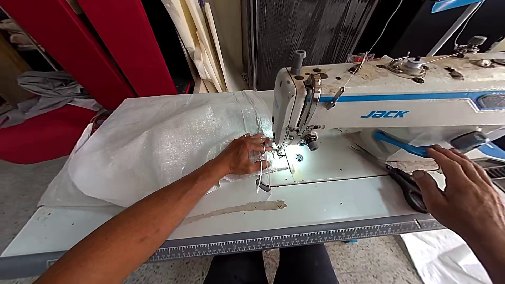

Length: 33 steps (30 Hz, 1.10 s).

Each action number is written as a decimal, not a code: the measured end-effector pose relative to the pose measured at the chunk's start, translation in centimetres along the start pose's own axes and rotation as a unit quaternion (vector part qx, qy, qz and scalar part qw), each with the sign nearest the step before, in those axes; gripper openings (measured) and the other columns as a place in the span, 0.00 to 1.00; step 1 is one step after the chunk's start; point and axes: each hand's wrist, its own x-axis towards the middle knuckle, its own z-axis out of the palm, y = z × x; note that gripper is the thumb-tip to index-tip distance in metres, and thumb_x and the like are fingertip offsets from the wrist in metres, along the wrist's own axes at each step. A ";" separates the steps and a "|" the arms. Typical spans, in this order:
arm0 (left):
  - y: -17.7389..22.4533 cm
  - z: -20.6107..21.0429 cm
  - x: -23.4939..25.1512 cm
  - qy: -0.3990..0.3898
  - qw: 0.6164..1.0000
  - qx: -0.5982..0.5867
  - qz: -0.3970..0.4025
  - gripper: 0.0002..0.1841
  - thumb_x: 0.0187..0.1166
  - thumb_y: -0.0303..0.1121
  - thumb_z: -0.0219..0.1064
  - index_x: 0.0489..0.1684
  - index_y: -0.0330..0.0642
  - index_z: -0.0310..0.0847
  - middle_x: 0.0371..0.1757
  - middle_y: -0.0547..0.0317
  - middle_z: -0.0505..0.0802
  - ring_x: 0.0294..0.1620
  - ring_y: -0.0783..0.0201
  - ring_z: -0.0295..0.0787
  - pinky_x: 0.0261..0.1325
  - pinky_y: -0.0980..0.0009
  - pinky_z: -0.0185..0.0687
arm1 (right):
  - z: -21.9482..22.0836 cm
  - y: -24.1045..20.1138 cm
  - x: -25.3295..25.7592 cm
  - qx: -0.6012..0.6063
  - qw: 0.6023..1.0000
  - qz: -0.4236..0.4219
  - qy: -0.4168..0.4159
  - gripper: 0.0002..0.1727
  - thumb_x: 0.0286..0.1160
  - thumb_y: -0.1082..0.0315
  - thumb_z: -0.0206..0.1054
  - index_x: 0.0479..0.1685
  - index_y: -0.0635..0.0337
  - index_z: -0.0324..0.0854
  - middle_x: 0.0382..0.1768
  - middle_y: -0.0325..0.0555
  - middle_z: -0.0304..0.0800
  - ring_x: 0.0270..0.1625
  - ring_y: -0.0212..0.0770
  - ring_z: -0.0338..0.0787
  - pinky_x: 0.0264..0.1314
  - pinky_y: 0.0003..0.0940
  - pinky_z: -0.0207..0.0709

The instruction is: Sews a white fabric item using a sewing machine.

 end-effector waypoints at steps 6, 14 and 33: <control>-0.7 -0.2 0.6 0.012 1.000 -0.002 0.002 0.24 0.74 0.52 0.68 0.62 0.48 0.93 0.75 0.52 0.88 0.86 0.49 0.73 0.87 0.39 0.58 | -0.3 0.1 0.0 0.001 1.000 -0.005 -0.009 0.42 0.83 0.40 0.45 0.78 0.70 0.73 0.82 0.64 0.73 0.87 0.68 0.67 0.86 0.66 0.58; -1.4 -0.5 1.3 0.007 1.000 0.011 -0.006 0.24 0.76 0.51 0.67 0.62 0.47 0.92 0.75 0.49 0.87 0.85 0.47 0.73 0.87 0.38 0.57 | -0.4 0.4 0.0 0.002 1.000 -0.011 -0.007 0.42 0.83 0.39 0.44 0.79 0.69 0.73 0.81 0.63 0.74 0.86 0.68 0.68 0.85 0.67 0.60; -0.9 -0.3 0.7 0.017 1.000 -0.002 0.010 0.23 0.75 0.51 0.69 0.60 0.46 0.92 0.73 0.53 0.89 0.85 0.49 0.74 0.88 0.39 0.57 | 2.5 0.6 -1.9 0.036 0.998 0.041 -0.018 0.39 0.86 0.42 0.38 0.66 0.61 0.88 0.74 0.55 0.85 0.76 0.59 0.83 0.70 0.69 0.74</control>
